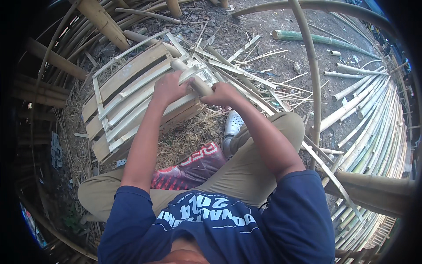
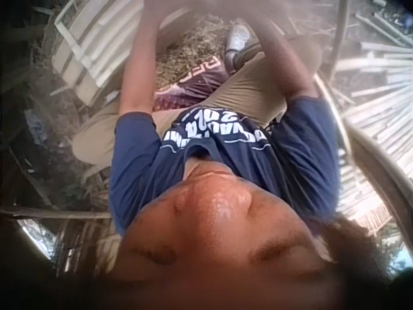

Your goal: The person weaves bamboo strips into a frame by hand. They use a small bamboo tube to press the strips together and secure them in place.

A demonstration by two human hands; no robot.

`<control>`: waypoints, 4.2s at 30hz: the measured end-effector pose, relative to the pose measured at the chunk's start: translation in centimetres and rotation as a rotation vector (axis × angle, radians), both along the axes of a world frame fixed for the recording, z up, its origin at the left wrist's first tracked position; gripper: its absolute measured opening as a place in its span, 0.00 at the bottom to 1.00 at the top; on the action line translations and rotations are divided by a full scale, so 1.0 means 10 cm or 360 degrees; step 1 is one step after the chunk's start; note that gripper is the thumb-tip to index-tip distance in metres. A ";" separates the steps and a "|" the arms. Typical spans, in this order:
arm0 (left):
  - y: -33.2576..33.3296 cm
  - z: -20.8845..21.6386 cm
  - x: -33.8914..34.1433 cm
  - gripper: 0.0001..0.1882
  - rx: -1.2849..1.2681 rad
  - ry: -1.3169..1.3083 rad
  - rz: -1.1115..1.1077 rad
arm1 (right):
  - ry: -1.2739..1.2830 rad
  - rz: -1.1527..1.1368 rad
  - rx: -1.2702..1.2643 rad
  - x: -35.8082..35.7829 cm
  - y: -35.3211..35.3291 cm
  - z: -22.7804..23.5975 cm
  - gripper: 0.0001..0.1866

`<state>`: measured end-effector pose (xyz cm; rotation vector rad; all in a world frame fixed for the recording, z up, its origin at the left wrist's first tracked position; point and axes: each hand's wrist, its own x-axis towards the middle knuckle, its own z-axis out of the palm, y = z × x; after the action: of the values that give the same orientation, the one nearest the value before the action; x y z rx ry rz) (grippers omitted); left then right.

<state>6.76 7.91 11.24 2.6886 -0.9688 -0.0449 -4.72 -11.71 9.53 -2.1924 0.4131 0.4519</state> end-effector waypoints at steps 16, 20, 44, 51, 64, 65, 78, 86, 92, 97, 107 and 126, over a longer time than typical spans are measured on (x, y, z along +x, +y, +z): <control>-0.04 0.17 0.04 0.27 -0.0273 0.0141 0.0042 | 0.0011 -0.0960 0.1463 -0.16 -0.15 0.06 0.13; -0.10 0.12 0.11 0.28 -0.0383 0.0102 -0.0017 | -0.0001 -0.1427 0.1841 -0.22 -0.32 -0.06 0.13; -0.79 -0.14 0.79 0.25 -0.0308 0.0144 0.0209 | -0.0049 -0.0911 0.1195 0.32 -0.98 0.07 0.15; -0.88 -0.04 0.77 0.24 -0.0398 0.0193 0.0178 | 0.0013 -0.1213 0.1331 0.49 -1.25 -0.28 0.21; -0.81 -0.05 0.82 0.24 -0.0394 0.0263 0.0205 | -0.0113 -0.1355 0.1726 0.50 -1.09 -0.05 0.21; -0.73 -0.09 0.84 0.24 -0.0354 0.0239 0.0232 | -0.0129 -0.0957 0.1819 0.46 -0.98 0.10 0.19; -0.71 -0.04 0.89 0.25 -0.0411 0.0169 0.0209 | -0.0123 -0.0639 0.2218 0.38 -0.87 0.20 0.24; -0.69 0.00 0.94 0.25 -0.0445 0.0147 0.0167 | -0.0077 -0.0542 0.2511 0.47 -0.73 0.08 0.24; -0.78 0.15 0.85 0.25 -0.0495 0.0239 0.0141 | -0.0078 -0.1285 0.2406 0.53 -0.50 0.11 0.23; -0.64 0.13 0.94 0.32 -0.0464 0.0343 0.0133 | -0.0174 -0.0596 0.2678 0.38 -0.43 0.21 0.22; -0.57 0.23 0.88 0.25 -0.0604 0.0771 0.0112 | -0.0376 -0.1532 0.2279 0.29 -0.35 0.26 0.21; -0.31 0.59 0.74 0.19 -0.0738 0.0965 0.0119 | -0.0377 -0.1471 0.2384 0.11 -0.13 0.42 0.21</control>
<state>14.17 4.84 17.10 2.0832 -0.5929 -0.5183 -3.62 -12.99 13.76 -0.4707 0.6066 -0.0783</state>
